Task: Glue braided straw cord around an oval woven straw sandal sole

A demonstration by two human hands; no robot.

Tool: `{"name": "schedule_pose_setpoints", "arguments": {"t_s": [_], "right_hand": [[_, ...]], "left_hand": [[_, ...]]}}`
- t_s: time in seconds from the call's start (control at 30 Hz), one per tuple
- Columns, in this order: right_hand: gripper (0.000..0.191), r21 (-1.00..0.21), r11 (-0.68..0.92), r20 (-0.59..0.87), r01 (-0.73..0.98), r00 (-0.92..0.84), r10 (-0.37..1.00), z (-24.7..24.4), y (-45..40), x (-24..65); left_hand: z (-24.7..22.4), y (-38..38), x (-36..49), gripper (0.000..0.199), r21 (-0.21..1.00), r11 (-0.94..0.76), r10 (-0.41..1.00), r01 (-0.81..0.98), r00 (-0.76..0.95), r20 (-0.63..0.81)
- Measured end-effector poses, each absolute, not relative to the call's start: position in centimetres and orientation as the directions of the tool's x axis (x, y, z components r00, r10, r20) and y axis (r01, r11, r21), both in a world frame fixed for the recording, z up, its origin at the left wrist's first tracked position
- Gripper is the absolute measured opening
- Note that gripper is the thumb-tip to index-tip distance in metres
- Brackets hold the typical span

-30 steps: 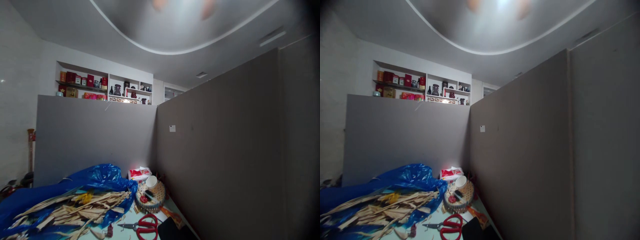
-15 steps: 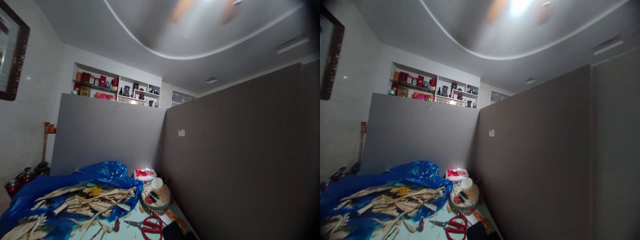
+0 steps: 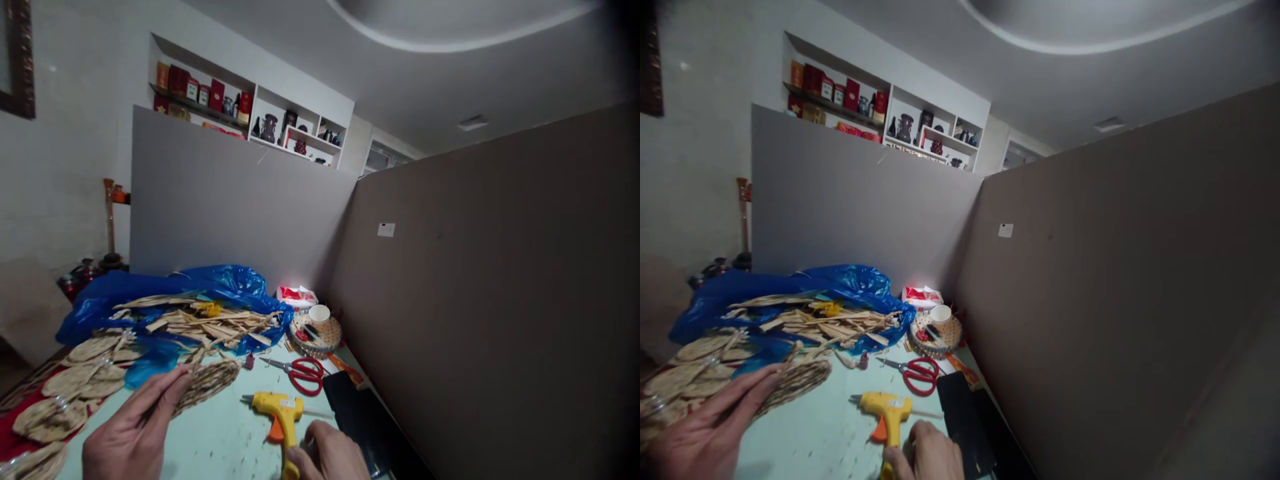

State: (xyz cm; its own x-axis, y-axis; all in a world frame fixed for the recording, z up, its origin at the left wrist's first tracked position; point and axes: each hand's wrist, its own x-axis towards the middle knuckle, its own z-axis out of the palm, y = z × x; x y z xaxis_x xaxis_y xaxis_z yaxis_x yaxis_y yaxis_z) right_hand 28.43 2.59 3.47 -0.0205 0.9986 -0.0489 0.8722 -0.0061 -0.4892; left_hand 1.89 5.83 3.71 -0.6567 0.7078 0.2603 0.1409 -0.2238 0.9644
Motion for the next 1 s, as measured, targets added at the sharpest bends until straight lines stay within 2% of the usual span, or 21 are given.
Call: {"name": "schedule_pose_setpoints", "arguments": {"t_s": [0.1,0.2,0.3,0.37,0.47,0.6,0.7,0.8,0.83,1.0], "right_hand": [[0.033,-0.437,-0.004,-0.038,0.9,-0.014,0.999,3.0,3.2,26.2],[0.03,-0.43,-0.019,-0.018,0.903,0.012,1.0,3.2,3.2,24.8],[0.023,-0.482,-0.042,-0.008,0.875,0.044,0.999,3.3,3.2,24.5],[0.016,-0.568,-0.051,0.001,0.821,0.063,0.998,3.1,3.3,24.7],[0.014,-0.761,-0.049,-0.012,0.647,0.062,0.998,2.7,3.2,25.4],[0.044,-0.968,-0.052,-0.068,0.244,-0.056,0.996,2.5,3.0,26.4],[0.051,-0.995,-0.096,-0.094,-0.01,-0.136,0.986,3.5,2.7,27.1],[0.057,-0.981,-0.102,-0.075,-0.167,-0.165,0.983,6.1,2.4,27.6],[0.053,-0.968,-0.095,-0.051,-0.233,-0.187,0.981,7.2,2.3,27.7],[0.042,-0.96,-0.035,0.042,-0.278,-0.269,0.962,12.6,2.0,28.0]], "left_hand": [[5.2,4.9,2.2,0.028,0.971,-0.196,0.698,0.135,-0.677,0.235],[6.6,4.3,2.5,0.03,0.964,-0.217,0.695,0.153,-0.67,0.263],[7.1,4.1,2.7,0.03,0.952,-0.245,0.681,0.181,-0.667,0.302],[7.2,4.0,2.8,0.027,0.942,-0.268,0.672,0.204,-0.661,0.334],[7.1,3.7,2.6,0.02,0.914,-0.322,0.643,0.248,-0.651,0.403],[7.2,3.5,2.2,0.012,0.867,-0.392,0.6,0.309,-0.628,0.495],[7.5,3.5,1.9,0.009,0.827,-0.441,0.582,0.349,-0.59,0.56],[8.1,3.5,1.7,0.01,0.781,-0.494,0.587,0.382,-0.516,0.624],[8.3,3.4,1.6,0.011,0.767,-0.51,0.592,0.389,-0.488,0.641],[9.1,3.2,1.2,0.01,0.717,-0.547,0.643,0.432,-0.331,0.69]]}}
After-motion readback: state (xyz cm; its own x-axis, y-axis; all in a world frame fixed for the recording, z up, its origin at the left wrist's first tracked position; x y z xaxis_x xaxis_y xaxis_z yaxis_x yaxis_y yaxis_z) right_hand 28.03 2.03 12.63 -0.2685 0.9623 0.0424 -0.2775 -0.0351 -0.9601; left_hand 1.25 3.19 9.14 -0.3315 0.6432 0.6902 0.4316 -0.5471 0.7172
